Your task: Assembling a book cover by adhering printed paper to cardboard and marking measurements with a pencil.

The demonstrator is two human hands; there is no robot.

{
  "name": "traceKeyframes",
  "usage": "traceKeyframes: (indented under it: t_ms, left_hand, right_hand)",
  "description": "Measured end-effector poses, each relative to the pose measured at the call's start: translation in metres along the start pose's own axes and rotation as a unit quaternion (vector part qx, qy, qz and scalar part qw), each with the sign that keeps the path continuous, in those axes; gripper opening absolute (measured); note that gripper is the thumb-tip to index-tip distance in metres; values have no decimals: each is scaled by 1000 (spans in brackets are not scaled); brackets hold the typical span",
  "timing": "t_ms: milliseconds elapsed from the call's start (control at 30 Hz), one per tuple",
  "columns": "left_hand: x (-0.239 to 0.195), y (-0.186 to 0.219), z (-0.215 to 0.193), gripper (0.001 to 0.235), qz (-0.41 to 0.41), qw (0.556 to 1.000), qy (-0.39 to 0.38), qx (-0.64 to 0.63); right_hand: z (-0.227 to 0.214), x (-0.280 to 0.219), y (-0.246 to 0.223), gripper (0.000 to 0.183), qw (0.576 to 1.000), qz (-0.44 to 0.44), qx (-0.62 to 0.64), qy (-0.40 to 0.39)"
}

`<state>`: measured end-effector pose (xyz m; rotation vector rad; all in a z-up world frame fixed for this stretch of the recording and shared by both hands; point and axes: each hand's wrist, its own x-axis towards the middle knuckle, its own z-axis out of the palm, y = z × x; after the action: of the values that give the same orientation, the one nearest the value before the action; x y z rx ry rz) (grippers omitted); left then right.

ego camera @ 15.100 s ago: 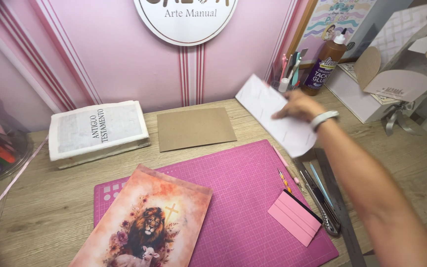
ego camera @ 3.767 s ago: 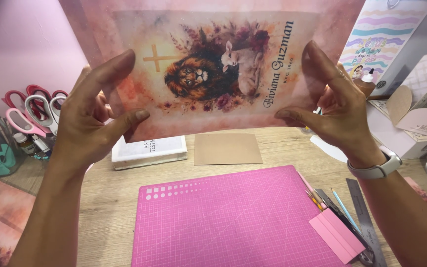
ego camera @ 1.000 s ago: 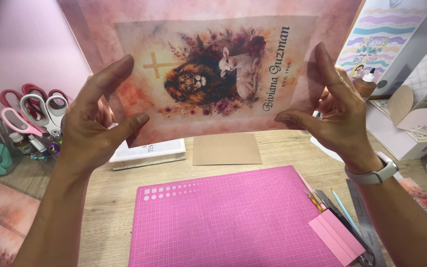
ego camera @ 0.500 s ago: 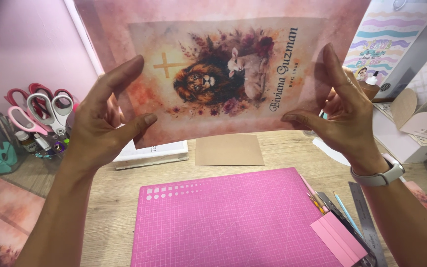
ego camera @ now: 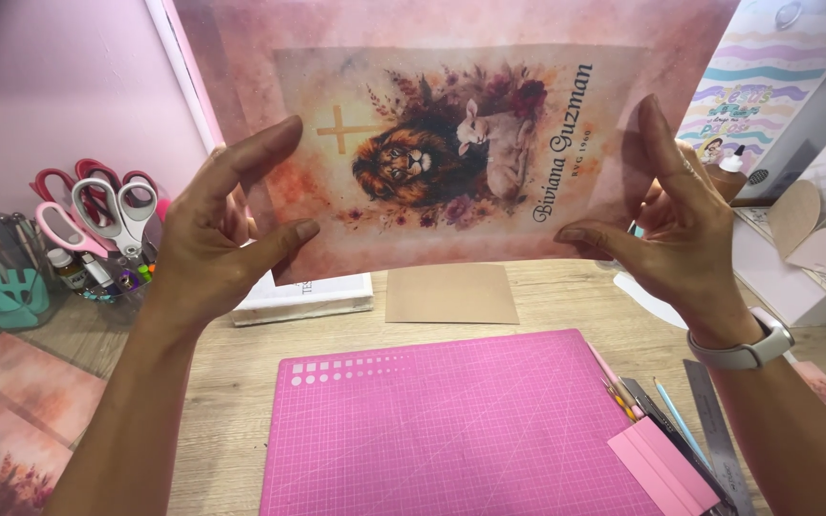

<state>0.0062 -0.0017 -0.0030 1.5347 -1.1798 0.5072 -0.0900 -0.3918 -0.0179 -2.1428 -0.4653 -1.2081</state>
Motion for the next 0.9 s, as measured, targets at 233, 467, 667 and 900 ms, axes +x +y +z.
traceKeyframes:
  t_ms: [233, 467, 667, 900]
  left_hand:
    - [-1, -2, -2, 69, 2, 1000, -4, 12]
    - [-2, -4, -4, 70, -24, 999, 4, 31]
    - [0, 3, 1, 68, 8, 1000, 15, 9]
    - [-1, 4, -2, 59, -56, 998, 18, 32]
  right_hand:
    - [0, 0, -2, 109, 1000, 6, -14, 2]
    - [0, -2, 2, 111, 999, 1, -45, 8]
    - [0, -3, 3, 111, 999, 8, -42, 13]
    - [1, -1, -5, 107, 999, -12, 49, -1]
